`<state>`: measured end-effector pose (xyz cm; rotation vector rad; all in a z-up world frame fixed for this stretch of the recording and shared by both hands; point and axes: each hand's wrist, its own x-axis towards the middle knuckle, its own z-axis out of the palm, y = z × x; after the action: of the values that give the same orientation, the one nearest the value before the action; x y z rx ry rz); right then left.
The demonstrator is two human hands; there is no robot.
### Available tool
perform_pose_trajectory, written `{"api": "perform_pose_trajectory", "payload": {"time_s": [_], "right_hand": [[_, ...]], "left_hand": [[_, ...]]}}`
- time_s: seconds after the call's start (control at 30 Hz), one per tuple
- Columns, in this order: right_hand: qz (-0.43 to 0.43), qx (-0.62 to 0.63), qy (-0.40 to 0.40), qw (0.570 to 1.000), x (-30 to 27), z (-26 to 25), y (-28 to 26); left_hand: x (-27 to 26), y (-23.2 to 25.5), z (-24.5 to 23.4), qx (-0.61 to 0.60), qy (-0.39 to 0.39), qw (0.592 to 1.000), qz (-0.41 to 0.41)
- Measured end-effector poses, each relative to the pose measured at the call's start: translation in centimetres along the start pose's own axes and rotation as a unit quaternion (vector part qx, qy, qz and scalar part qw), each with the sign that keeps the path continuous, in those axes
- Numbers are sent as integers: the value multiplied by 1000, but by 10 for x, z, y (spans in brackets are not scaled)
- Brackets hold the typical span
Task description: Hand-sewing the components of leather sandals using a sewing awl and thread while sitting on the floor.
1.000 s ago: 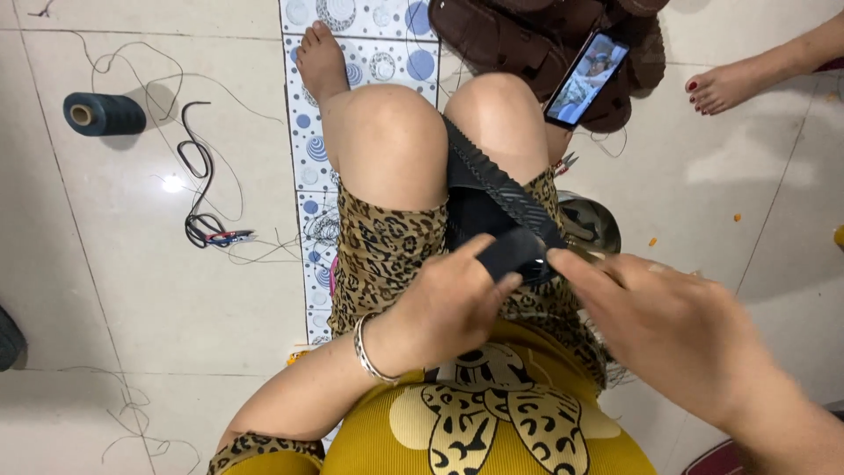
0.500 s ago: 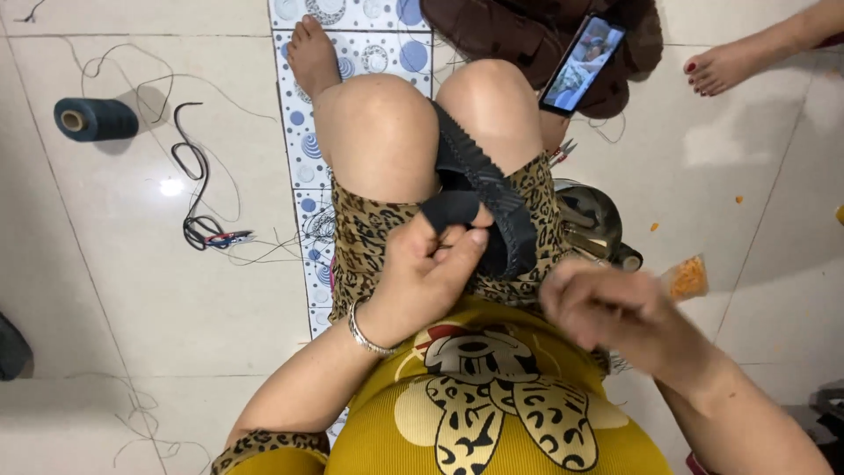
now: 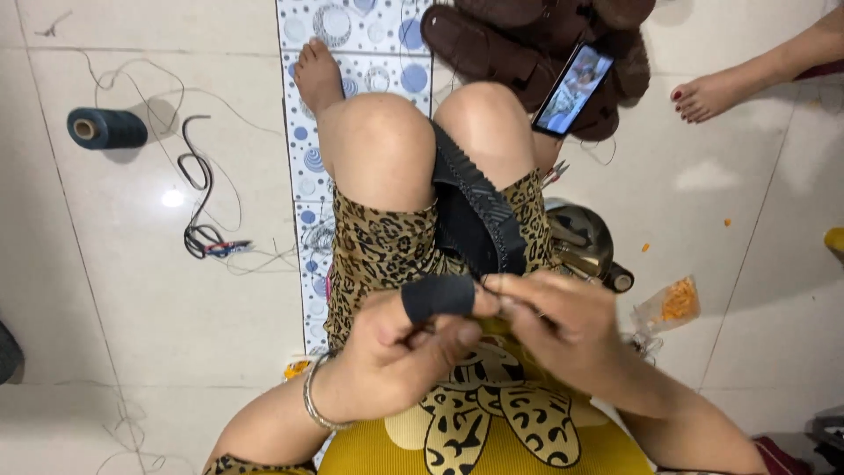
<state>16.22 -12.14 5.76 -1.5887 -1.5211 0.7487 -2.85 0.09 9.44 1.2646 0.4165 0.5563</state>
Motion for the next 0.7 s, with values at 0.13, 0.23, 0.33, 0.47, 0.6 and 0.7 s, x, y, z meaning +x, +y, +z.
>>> {"api": "perform_pose_trajectory", "payload": {"time_s": [0.13,0.23,0.33,0.47,0.6,0.7], "right_hand": [[-68,-137,63,986,4,19,-5],[-110,-230,101,962,21,17,-11],[-123,-232,116,958,12,32,4],[-144,-263,225,927,3,28,66],[21,-243,310,919,-9,-40,97],[108,-259,375,884,-49,-116,154]], "left_hand": [[-5,2,5,-28,-9,999,-38],[-2,-1,-3,-63,23,997,-39],[-6,0,-17,-19,73,993,-95],[-9,-16,-43,38,143,972,-180],[-12,-31,-91,88,244,948,-186],[-15,-30,-123,134,362,902,-193]]}}
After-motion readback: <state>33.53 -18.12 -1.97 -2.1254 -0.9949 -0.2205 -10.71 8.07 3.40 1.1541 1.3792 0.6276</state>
